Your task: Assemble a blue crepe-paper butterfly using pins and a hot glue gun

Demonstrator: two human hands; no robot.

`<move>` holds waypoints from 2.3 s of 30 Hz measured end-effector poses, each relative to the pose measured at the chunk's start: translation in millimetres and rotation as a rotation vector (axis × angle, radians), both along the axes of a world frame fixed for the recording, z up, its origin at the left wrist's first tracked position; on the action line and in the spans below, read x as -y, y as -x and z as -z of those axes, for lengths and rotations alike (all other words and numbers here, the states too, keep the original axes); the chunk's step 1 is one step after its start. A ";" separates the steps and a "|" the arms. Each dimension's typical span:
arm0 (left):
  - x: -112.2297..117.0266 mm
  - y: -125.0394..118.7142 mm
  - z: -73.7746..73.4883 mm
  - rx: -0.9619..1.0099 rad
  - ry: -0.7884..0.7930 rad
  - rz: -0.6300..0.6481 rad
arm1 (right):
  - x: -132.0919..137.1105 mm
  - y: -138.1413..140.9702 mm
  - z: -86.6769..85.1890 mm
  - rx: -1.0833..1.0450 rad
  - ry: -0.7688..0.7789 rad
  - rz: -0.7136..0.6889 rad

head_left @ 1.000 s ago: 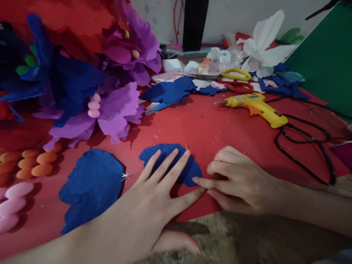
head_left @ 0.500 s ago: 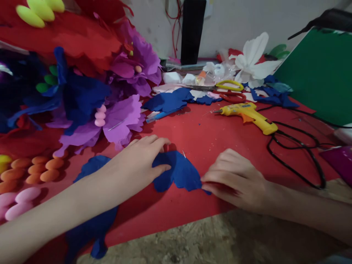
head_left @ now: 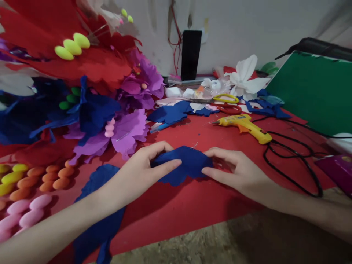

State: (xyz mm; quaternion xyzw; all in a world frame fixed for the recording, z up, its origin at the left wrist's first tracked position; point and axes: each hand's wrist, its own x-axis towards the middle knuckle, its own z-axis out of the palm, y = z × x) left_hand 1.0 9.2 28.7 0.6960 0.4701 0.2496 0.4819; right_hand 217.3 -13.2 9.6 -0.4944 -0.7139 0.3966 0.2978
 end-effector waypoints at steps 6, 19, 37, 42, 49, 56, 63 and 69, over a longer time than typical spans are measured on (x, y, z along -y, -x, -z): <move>5.9 -3.8 3.2 0.267 0.253 0.062 | -2.1 10.0 -17.0 -0.100 0.048 0.049; 17.8 -8.5 -3.6 0.520 0.267 -0.156 | 1.4 28.9 -31.7 -0.113 0.059 0.033; 22.1 -13.4 3.3 0.480 0.204 -0.201 | 3.5 24.0 -22.5 -0.306 0.178 0.155; 21.6 -12.3 4.0 0.463 0.215 -0.223 | 1.7 19.4 -20.5 -0.395 0.237 0.152; 18.5 -11.9 5.6 0.490 0.277 -0.243 | -1.2 13.3 -23.0 -0.365 0.187 0.178; 18.1 -10.6 8.8 0.498 0.261 -0.233 | -6.9 17.1 -25.0 -0.430 0.164 0.279; 18.6 -10.0 8.1 0.503 0.234 -0.209 | -5.6 17.9 -22.9 -0.404 0.186 0.245; 19.9 -10.6 7.9 0.489 0.216 -0.212 | -1.4 18.5 -23.8 -0.338 0.222 0.201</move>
